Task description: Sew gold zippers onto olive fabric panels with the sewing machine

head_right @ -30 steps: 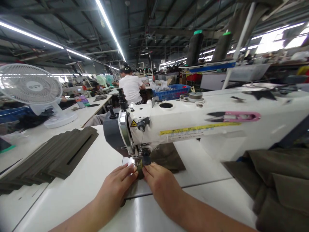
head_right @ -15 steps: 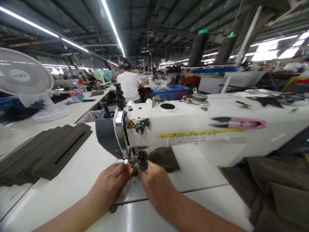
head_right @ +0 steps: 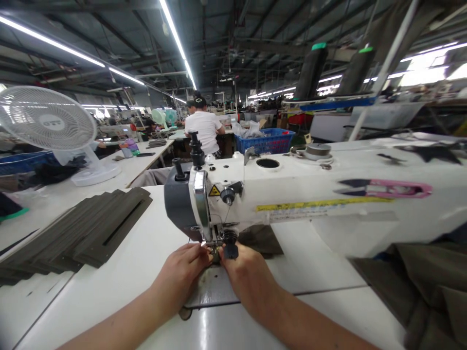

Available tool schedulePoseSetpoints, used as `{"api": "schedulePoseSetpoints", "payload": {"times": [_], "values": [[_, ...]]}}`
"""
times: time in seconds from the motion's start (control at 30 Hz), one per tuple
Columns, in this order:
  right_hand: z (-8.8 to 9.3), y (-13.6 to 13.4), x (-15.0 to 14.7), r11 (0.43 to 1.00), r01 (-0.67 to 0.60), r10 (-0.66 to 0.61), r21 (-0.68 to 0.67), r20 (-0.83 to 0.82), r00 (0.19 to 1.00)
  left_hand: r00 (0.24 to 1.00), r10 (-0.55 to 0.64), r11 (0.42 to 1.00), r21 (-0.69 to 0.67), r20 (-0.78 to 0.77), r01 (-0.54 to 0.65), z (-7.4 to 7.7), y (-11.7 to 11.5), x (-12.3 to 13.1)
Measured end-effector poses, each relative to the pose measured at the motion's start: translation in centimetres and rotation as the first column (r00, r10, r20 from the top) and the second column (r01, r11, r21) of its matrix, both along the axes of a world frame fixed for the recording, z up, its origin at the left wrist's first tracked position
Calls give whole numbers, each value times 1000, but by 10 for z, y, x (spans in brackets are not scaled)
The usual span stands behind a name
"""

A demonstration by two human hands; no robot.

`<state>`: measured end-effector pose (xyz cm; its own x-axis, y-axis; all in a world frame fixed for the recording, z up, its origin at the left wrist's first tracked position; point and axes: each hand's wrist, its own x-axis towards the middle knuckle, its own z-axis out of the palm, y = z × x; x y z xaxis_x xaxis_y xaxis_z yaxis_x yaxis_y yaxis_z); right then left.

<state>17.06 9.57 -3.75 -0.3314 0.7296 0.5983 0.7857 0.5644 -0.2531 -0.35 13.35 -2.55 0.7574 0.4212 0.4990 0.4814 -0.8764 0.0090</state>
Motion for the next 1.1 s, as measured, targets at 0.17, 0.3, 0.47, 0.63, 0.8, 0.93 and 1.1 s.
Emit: {"api": "schedulePoseSetpoints", "payload": {"times": [0.17,0.3,0.47,0.63,0.8,0.93,1.1], "values": [[0,0,0,1000,5,-5,-7,25,1000,1000,-10,1000,-13,11,10,1,0,0],[0,1,0,1000,-18,18,-6,31,999,999,-30,1000,-10,13,30,2,1,0],[-2,1,-2,999,-28,29,-23,53,998,999,-21,1000,0,-24,21,1,1,0],[3,0,1,998,-19,23,-60,62,998,998,38,999,13,-49,-37,-1,2,-2],[18,-1,29,993,98,-79,-69,238,968,999,31,999,3,7,-31,2,-1,-7],[13,-24,35,940,336,-335,67,380,862,984,-111,992,74,140,101,-3,-27,-1],[-4,-94,9,934,100,-75,-342,86,994,949,-314,949,-23,32,315,-4,-62,15]]}}
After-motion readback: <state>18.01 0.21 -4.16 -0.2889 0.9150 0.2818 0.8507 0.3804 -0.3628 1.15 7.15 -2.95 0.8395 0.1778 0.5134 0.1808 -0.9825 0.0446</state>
